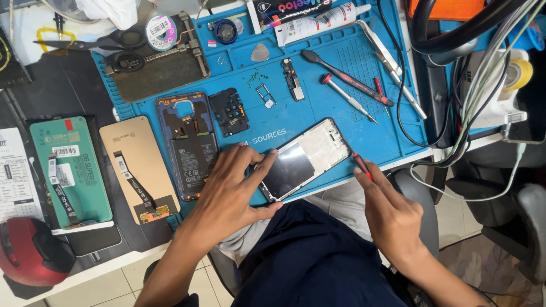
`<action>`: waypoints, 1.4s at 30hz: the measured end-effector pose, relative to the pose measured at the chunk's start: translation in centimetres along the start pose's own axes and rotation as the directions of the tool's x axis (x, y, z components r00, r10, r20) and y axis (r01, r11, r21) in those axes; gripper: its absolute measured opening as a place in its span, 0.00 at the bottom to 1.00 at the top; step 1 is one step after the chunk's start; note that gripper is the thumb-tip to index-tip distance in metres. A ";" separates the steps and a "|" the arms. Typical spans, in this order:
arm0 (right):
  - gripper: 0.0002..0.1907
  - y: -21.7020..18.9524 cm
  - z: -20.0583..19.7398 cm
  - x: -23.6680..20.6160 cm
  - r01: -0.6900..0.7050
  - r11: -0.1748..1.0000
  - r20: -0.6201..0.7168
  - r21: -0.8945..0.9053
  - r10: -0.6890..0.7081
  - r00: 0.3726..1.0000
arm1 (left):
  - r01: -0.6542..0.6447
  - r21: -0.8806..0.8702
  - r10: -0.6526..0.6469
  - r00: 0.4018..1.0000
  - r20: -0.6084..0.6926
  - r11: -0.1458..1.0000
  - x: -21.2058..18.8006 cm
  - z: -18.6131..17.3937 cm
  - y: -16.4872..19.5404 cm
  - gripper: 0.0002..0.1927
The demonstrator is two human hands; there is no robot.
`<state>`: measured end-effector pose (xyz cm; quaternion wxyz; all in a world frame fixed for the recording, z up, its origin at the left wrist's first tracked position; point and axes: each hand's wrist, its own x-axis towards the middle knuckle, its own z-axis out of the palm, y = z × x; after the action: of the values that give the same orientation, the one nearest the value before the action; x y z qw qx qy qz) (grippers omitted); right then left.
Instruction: The person uses a screwdriver to loosen screws on a disassembled smartphone frame, then switches to a plastic pry tool to separate the screen assembly from the frame. The person rotates the device to access different edges while prying.
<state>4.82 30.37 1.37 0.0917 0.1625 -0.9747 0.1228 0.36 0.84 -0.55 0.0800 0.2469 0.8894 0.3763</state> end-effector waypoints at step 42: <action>0.21 0.5 -0.8 3.1 0.000 0.998 0.170 -0.063 0.011 0.985 | -0.027 0.028 0.027 1.000 -0.006 0.999 -0.3 0.6 -0.4 0.48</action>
<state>1.87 30.09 2.70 0.0127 0.1667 -0.9828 0.0780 0.61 0.82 -1.26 0.0686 0.2587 0.8914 0.3656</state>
